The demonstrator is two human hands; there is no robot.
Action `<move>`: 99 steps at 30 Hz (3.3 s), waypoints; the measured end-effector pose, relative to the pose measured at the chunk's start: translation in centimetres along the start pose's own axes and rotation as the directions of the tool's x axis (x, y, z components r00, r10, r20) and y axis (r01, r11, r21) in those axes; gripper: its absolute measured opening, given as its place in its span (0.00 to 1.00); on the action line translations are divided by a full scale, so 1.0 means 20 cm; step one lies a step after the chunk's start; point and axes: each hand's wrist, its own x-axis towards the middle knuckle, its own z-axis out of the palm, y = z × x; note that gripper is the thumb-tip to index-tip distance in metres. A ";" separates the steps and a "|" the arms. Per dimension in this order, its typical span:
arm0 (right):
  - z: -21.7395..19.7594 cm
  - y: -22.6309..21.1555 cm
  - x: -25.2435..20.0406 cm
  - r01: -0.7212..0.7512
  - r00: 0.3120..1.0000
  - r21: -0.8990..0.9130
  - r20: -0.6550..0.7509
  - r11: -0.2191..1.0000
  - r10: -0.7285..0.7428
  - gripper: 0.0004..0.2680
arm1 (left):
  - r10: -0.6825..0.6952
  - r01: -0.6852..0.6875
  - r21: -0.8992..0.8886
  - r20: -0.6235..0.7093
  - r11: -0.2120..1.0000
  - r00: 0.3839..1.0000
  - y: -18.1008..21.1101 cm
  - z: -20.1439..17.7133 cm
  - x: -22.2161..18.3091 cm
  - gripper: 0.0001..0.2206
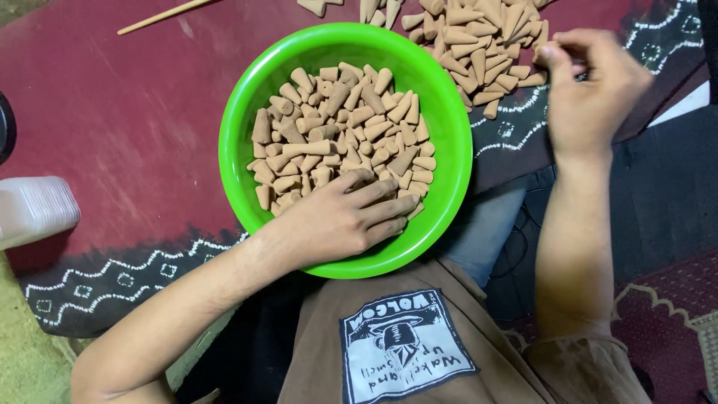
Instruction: Sorting and gathering incense cones from a pile into a green plastic bowl.
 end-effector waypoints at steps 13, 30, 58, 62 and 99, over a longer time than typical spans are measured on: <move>-0.01 -0.14 0.00 0.164 0.985 0.063 0.034 0.984 -0.166 0.03 | -0.047 0.050 -0.058 0.049 0.997 0.998 -0.04 -0.05 -0.04 0.13; 0.00 -0.73 0.14 0.349 0.739 0.320 0.484 0.881 -0.469 0.12 | -0.327 0.341 0.038 -0.203 0.939 0.923 -0.18 -0.22 -0.17 0.06; 0.01 -0.71 0.10 -0.182 0.876 0.531 0.469 0.828 -0.108 0.09 | -0.538 0.499 -0.201 -0.298 0.843 0.788 -0.14 -0.25 -0.18 0.10; 0.02 -0.72 0.11 -0.125 0.860 0.520 0.482 0.845 -0.169 0.11 | -0.627 0.617 -0.116 -0.201 0.778 0.753 -0.13 -0.22 -0.19 0.12; 0.19 -0.85 0.21 0.600 0.654 -0.178 0.670 0.780 -0.351 0.10 | -0.675 0.650 -0.179 -0.196 0.738 0.712 -0.13 -0.19 -0.21 0.13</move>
